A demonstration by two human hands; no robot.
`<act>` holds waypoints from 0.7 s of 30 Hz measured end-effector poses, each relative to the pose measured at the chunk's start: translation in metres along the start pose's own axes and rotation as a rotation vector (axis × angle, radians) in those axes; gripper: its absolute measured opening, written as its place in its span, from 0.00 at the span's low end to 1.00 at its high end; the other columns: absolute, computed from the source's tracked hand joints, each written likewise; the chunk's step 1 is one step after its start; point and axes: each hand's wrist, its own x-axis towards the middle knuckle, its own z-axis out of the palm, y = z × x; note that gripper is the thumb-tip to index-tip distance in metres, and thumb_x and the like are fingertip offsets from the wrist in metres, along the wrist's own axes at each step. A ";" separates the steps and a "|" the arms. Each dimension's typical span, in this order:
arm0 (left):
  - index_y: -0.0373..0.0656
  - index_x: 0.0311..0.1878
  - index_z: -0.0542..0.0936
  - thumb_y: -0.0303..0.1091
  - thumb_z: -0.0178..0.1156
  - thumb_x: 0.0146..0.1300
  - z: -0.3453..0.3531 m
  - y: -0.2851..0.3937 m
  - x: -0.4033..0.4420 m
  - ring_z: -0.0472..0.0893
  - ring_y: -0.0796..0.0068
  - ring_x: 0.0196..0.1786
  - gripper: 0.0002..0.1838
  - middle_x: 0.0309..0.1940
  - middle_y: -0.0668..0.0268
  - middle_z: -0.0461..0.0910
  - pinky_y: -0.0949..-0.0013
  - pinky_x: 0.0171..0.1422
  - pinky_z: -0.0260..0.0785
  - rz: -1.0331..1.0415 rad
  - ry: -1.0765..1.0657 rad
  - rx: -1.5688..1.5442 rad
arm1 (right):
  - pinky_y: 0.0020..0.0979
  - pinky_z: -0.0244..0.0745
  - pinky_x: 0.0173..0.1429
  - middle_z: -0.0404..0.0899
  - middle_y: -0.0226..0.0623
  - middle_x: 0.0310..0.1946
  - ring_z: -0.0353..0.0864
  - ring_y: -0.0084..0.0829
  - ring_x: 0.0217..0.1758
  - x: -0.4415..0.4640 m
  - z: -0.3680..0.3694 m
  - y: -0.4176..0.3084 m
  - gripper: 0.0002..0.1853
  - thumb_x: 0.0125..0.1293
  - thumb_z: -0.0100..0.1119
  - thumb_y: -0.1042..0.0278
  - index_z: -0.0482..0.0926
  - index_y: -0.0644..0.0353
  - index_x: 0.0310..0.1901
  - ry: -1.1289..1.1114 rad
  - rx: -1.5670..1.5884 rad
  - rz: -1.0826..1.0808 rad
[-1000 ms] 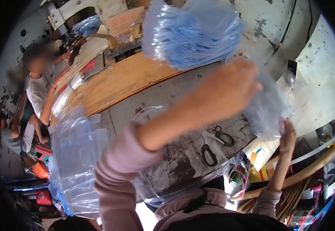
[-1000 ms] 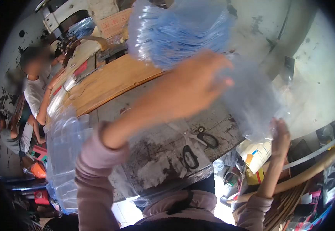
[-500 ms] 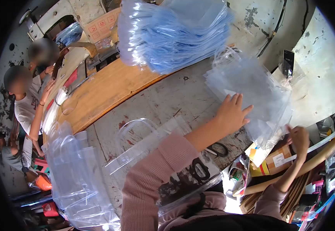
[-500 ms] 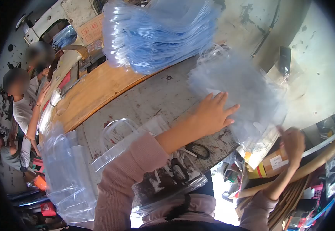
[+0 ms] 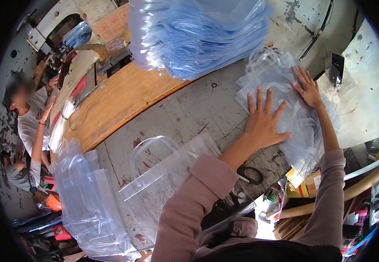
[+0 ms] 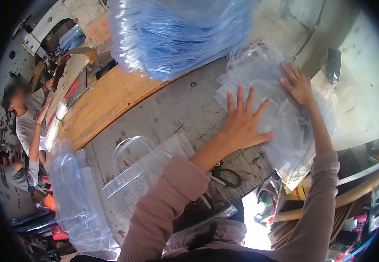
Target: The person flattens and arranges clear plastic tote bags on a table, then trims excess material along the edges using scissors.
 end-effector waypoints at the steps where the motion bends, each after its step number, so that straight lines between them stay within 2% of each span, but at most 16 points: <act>1: 0.47 0.66 0.66 0.71 0.53 0.50 0.002 -0.001 0.000 0.39 0.24 0.69 0.46 0.67 0.35 0.47 0.22 0.62 0.30 -0.008 -0.004 -0.005 | 0.61 0.38 0.71 0.46 0.26 0.73 0.43 0.47 0.75 0.000 0.003 0.001 0.33 0.63 0.40 0.32 0.53 0.28 0.69 0.026 0.028 -0.009; 5: 0.49 0.67 0.64 0.75 0.52 0.46 0.000 0.000 -0.001 0.38 0.24 0.69 0.50 0.68 0.33 0.44 0.21 0.62 0.28 0.022 -0.024 0.031 | 0.65 0.37 0.69 0.43 0.31 0.74 0.41 0.49 0.75 -0.012 -0.014 -0.015 0.37 0.62 0.40 0.30 0.51 0.30 0.70 -0.007 -0.081 0.032; 7: 0.50 0.67 0.65 0.75 0.52 0.46 -0.001 -0.001 0.001 0.38 0.24 0.69 0.50 0.68 0.33 0.44 0.21 0.62 0.28 0.014 -0.027 0.041 | 0.68 0.35 0.67 0.37 0.36 0.75 0.35 0.48 0.76 -0.035 -0.031 -0.040 0.39 0.61 0.39 0.29 0.47 0.32 0.71 -0.168 -0.276 0.165; 9: 0.50 0.67 0.65 0.76 0.52 0.46 0.000 -0.001 0.000 0.38 0.24 0.69 0.50 0.68 0.33 0.44 0.22 0.62 0.28 -0.002 -0.046 0.028 | 0.70 0.34 0.67 0.35 0.45 0.74 0.36 0.53 0.75 -0.071 -0.071 -0.071 0.44 0.58 0.41 0.26 0.44 0.37 0.72 -0.479 -0.119 0.045; 11: 0.50 0.67 0.64 0.75 0.52 0.46 -0.001 0.001 -0.001 0.38 0.25 0.69 0.50 0.68 0.34 0.44 0.22 0.62 0.28 -0.013 -0.048 0.029 | 0.68 0.33 0.68 0.38 0.44 0.74 0.37 0.53 0.75 -0.119 -0.095 -0.089 0.44 0.57 0.39 0.25 0.49 0.39 0.71 -0.491 -0.089 -0.151; 12: 0.51 0.68 0.64 0.75 0.51 0.47 -0.001 0.001 -0.001 0.38 0.26 0.70 0.50 0.68 0.34 0.44 0.23 0.63 0.27 -0.014 -0.051 0.034 | 0.68 0.33 0.68 0.38 0.44 0.74 0.37 0.53 0.75 -0.135 -0.092 -0.090 0.44 0.57 0.39 0.25 0.49 0.39 0.71 -0.496 -0.090 -0.154; 14: 0.51 0.68 0.64 0.74 0.51 0.48 0.003 0.000 -0.001 0.38 0.26 0.70 0.49 0.69 0.35 0.44 0.24 0.64 0.27 -0.015 -0.036 0.042 | 0.64 0.32 0.70 0.42 0.45 0.73 0.39 0.52 0.75 -0.159 -0.078 -0.086 0.44 0.57 0.39 0.24 0.55 0.42 0.70 -0.146 -0.115 -0.125; 15: 0.51 0.68 0.64 0.73 0.51 0.49 0.004 -0.001 -0.001 0.38 0.27 0.70 0.48 0.69 0.35 0.44 0.24 0.64 0.27 -0.008 -0.020 0.053 | 0.61 0.31 0.71 0.46 0.45 0.72 0.40 0.51 0.75 -0.163 -0.064 -0.077 0.43 0.57 0.39 0.25 0.60 0.44 0.68 -0.084 0.057 -0.131; 19: 0.52 0.68 0.63 0.72 0.50 0.51 0.002 0.000 0.000 0.37 0.28 0.71 0.46 0.69 0.36 0.43 0.25 0.65 0.26 -0.018 -0.057 0.077 | 0.60 0.32 0.72 0.48 0.44 0.72 0.40 0.49 0.76 -0.163 -0.059 -0.078 0.44 0.56 0.40 0.25 0.60 0.45 0.68 -0.079 0.159 -0.118; 21: 0.53 0.69 0.63 0.71 0.50 0.51 -0.001 0.002 0.000 0.36 0.28 0.71 0.46 0.69 0.36 0.42 0.25 0.65 0.26 -0.030 -0.081 0.038 | 0.60 0.32 0.72 0.47 0.43 0.72 0.40 0.48 0.76 -0.159 -0.071 -0.079 0.40 0.60 0.37 0.29 0.59 0.44 0.69 -0.175 0.049 -0.123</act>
